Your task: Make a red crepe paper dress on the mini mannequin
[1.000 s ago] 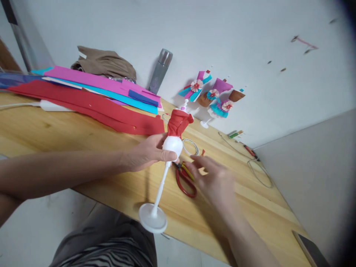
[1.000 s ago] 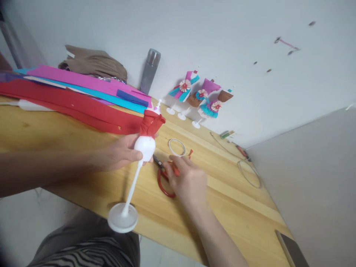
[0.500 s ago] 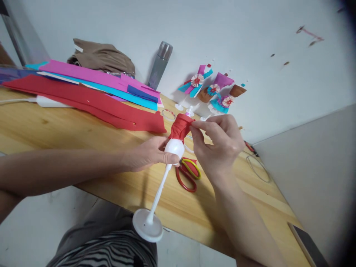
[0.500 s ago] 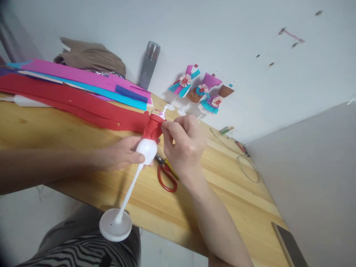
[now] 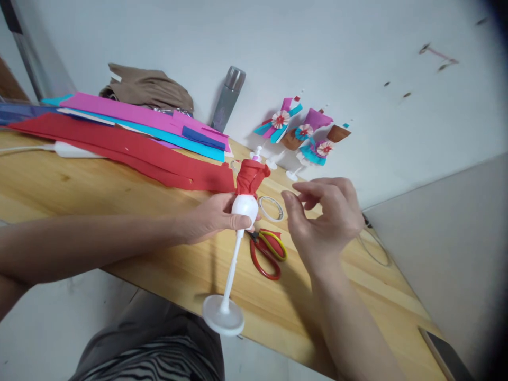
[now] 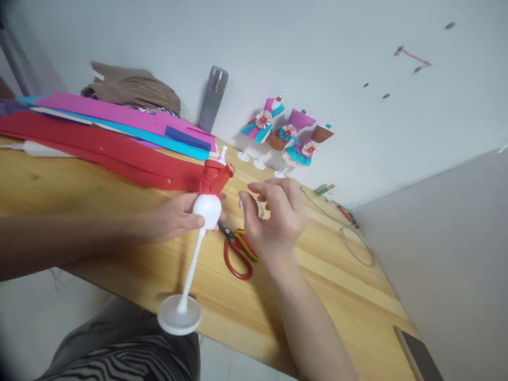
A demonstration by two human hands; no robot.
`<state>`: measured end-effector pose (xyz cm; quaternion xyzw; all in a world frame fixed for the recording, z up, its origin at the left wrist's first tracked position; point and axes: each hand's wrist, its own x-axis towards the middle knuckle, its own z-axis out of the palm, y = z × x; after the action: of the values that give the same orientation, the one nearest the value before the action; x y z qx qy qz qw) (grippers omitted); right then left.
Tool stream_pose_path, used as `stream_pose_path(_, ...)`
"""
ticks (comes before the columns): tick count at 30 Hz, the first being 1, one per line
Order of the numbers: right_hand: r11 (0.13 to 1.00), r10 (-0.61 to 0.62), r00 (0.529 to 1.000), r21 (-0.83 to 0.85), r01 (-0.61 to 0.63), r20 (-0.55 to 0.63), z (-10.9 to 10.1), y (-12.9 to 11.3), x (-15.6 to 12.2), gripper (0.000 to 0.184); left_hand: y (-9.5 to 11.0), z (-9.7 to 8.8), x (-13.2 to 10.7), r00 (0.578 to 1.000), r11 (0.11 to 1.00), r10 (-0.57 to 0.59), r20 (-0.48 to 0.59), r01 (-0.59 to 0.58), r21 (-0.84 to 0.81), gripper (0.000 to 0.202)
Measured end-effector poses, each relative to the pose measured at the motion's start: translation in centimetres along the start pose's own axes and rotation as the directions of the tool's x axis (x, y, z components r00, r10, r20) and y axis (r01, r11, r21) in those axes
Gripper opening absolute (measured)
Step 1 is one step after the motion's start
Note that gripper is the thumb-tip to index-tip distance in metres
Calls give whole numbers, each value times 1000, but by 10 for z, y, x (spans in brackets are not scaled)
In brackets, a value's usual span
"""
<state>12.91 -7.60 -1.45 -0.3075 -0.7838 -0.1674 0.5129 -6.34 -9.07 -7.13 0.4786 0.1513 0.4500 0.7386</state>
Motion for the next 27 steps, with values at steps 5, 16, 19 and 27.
stream_pose_path(5,998,-62,998,-26,62,3,19,2,6,19,-3,3,-1,999,999,-45,11,45,10,53)
stream_pose_path(16,999,31,999,-17,-30,35,24,2,4,14,-5,5,-3,995,992,-102,-9,103,70,56)
stream_pose_path(19,991,130,991,18,-130,26,19,5,2,18,-4,5,-4,994,993,-110,-1,110,48,59)
stream_pose_path(27,998,53,994,-25,-51,99,21,7,0,7,-7,0,-3,992,990,-127,19,126,56,59)
